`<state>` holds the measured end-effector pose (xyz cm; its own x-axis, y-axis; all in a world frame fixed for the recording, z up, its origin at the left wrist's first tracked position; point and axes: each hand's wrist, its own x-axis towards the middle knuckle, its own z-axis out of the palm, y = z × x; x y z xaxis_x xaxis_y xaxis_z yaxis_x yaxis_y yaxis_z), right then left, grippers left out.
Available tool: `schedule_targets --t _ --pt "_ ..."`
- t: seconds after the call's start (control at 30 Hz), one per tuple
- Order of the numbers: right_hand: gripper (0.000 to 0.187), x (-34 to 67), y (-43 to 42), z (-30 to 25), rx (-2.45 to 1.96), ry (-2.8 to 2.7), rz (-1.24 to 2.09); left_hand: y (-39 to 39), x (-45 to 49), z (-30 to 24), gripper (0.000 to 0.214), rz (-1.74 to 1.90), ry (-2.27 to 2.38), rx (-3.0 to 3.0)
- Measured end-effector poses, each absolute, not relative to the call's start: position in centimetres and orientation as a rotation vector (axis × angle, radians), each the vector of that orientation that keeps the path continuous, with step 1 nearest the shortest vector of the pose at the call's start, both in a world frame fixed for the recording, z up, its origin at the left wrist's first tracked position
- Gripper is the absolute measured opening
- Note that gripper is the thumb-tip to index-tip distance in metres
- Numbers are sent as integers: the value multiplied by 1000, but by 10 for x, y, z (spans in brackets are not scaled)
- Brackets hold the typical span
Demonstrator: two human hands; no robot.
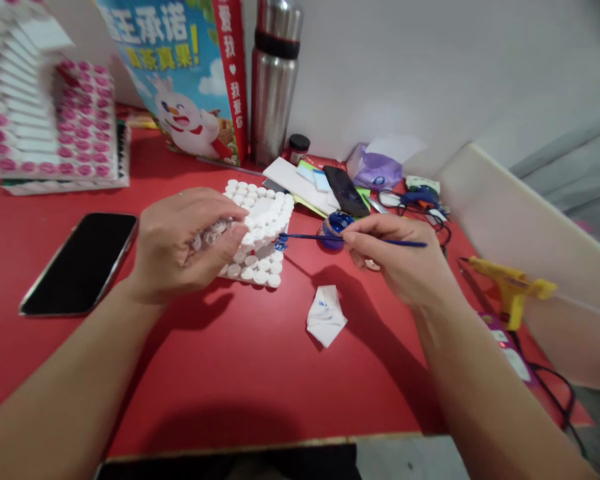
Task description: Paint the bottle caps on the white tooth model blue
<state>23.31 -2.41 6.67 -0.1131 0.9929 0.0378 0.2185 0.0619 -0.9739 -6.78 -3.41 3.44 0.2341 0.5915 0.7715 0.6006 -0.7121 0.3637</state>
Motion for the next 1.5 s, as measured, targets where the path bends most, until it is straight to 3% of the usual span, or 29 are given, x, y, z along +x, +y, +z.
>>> schedule_targets --t 0.27,1.5 --pt "21 238 -20 54 -1285 -1249 1248 -33 -67 35 17 -1523 -1137 -2469" --pt "19 232 -22 42 -1266 -1216 1283 -35 -67 37 15 -1504 -1215 -2468"
